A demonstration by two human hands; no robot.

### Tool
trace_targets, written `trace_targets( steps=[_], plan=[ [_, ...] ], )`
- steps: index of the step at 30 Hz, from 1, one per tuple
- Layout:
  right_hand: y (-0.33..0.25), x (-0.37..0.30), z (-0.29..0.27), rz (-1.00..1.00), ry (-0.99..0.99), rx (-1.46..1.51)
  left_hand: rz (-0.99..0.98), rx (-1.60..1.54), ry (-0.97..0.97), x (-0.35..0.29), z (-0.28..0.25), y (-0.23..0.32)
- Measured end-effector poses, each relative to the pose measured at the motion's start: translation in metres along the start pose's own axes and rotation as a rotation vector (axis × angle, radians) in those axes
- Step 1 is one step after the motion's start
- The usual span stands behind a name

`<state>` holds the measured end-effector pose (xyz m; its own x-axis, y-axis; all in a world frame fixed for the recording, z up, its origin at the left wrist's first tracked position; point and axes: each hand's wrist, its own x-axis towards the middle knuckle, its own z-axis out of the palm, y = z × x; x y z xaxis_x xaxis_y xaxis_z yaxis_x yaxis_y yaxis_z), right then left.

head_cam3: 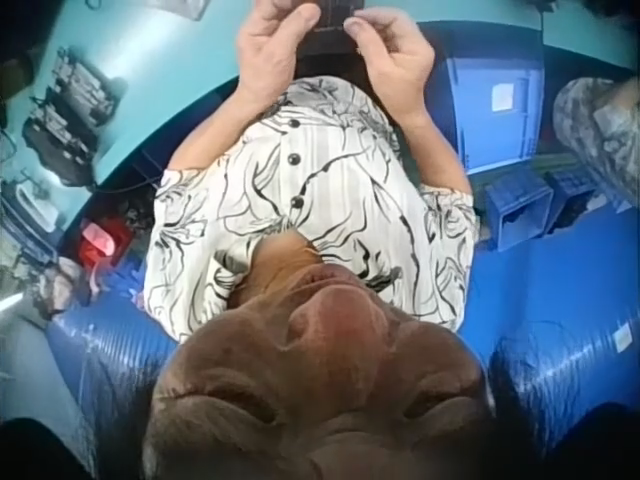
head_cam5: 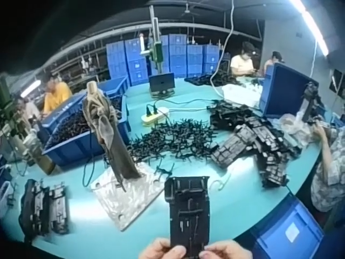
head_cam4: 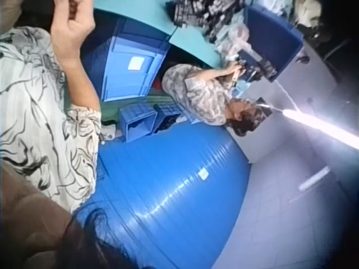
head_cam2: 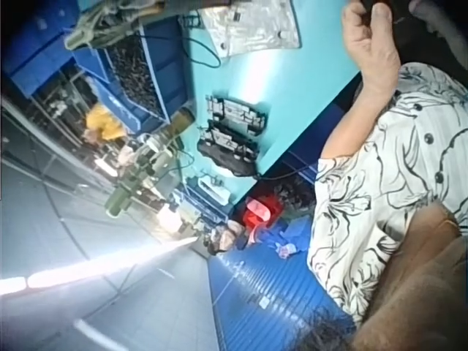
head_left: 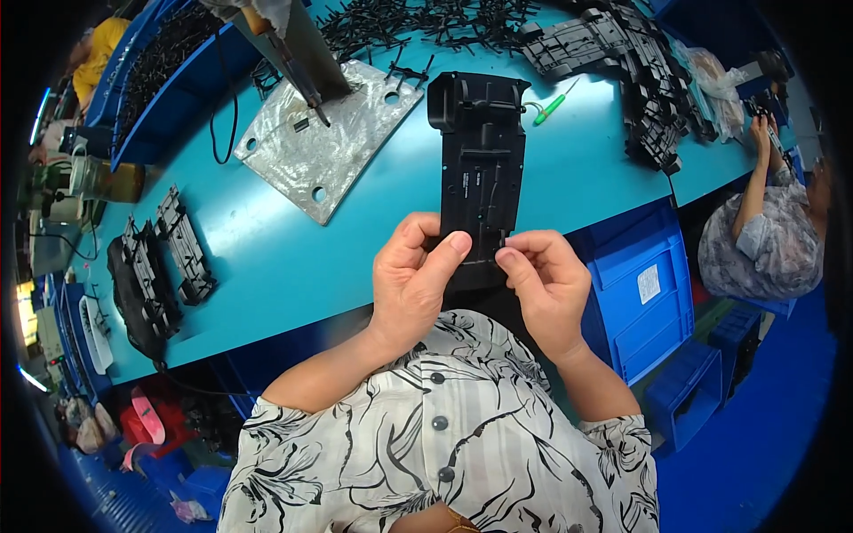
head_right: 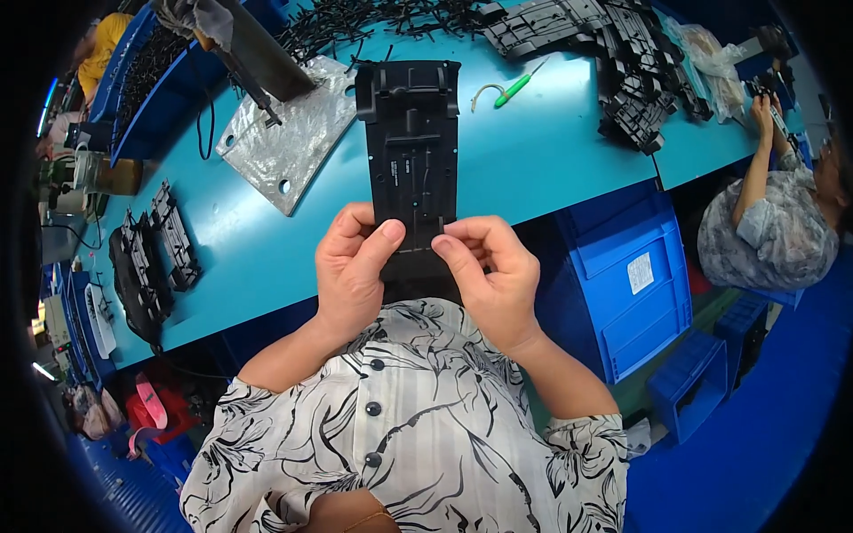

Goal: Assembling the bottom chassis of a toy car using a stationary power screwdriver.

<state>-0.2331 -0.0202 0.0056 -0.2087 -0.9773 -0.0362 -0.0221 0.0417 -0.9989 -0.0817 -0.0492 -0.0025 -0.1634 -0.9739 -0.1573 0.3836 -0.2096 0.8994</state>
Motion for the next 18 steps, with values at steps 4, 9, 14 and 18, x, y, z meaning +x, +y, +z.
trace_targets(
  steps=[4,9,14,18],
  plan=[
    [-0.010,0.005,0.000,0.140,-0.029,0.091,0.004,-0.056,-0.023,-0.002,0.006,0.002],
    [-0.011,0.009,-0.002,0.222,-0.086,0.236,0.055,-0.064,0.033,-0.005,0.008,-0.002],
    [-0.009,0.011,-0.004,0.255,-0.094,0.238,0.091,-0.040,-0.002,-0.008,0.007,-0.001],
    [0.000,0.010,-0.002,0.146,-0.058,0.029,0.133,0.080,-0.009,-0.006,0.000,-0.006]
  ],
)
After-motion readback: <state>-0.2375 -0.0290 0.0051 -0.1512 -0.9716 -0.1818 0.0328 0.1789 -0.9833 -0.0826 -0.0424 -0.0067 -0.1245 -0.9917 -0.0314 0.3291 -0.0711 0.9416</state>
